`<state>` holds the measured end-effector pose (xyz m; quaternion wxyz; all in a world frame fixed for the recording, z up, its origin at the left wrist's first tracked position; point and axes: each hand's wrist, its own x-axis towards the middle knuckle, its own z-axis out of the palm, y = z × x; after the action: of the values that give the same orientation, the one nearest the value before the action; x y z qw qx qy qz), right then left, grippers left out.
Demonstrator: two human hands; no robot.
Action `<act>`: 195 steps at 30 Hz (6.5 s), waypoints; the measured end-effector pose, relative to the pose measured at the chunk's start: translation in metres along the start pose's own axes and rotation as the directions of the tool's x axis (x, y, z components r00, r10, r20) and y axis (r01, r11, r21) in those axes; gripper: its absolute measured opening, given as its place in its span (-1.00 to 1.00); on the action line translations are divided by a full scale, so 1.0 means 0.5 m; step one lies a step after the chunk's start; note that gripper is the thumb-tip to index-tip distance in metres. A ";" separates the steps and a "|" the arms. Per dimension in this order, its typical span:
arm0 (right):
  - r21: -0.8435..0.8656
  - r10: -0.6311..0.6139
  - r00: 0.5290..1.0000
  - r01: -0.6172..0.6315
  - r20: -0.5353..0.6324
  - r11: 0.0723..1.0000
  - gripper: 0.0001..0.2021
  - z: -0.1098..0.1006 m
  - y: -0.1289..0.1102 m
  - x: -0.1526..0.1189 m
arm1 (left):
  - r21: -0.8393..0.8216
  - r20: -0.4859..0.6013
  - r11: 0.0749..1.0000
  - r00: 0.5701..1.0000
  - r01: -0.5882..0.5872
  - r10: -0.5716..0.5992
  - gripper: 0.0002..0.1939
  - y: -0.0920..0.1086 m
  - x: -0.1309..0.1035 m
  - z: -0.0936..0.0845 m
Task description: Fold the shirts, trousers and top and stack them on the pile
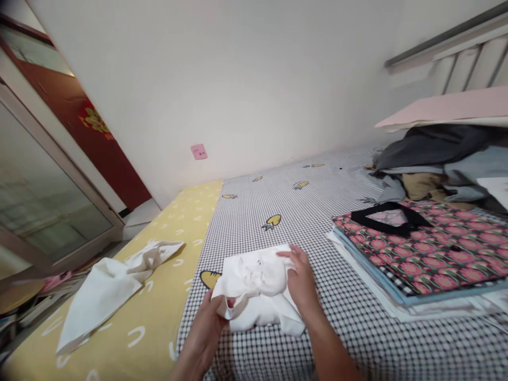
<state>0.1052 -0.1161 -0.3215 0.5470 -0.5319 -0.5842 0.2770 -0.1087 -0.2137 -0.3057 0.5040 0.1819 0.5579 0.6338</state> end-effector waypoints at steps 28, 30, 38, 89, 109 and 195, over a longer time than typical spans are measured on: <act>-0.373 -0.221 0.928 0.327 0.300 0.868 -0.58 0.027 -0.043 -0.041 | 0.577 0.694 0.353 0.670 -0.736 0.264 -0.62 0.086 0.166 0.106; -0.341 -0.246 0.895 0.379 0.373 0.860 -0.54 0.041 -0.056 -0.048 | 0.584 0.700 0.333 0.667 -0.740 0.255 -0.64 0.093 0.167 0.105; -0.247 -0.278 0.781 0.477 0.559 0.844 -0.84 0.078 -0.049 -0.067 | 0.686 0.687 0.133 0.697 -0.716 0.206 -0.71 0.122 0.163 0.090; 0.011 -0.022 0.928 0.019 0.373 1.000 -0.76 -0.030 -0.032 -0.039 | 0.855 0.460 -0.052 0.706 -0.516 0.538 -0.65 -0.039 0.018 -0.080; -0.315 0.046 0.874 0.124 0.484 0.941 -0.34 -0.003 -0.007 -0.042 | 0.724 0.660 -0.302 0.495 -0.620 0.565 -0.62 -0.088 -0.027 -0.006; -0.238 -0.109 0.931 0.200 0.348 0.950 -0.83 -0.003 0.008 -0.028 | 0.890 0.270 0.175 0.797 -0.420 0.541 -0.69 -0.001 0.094 -0.017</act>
<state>0.1056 -0.1284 -0.3296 0.3839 -0.4991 -0.7402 0.2358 -0.1352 -0.1788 -0.3245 0.0543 0.5625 0.7516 0.3402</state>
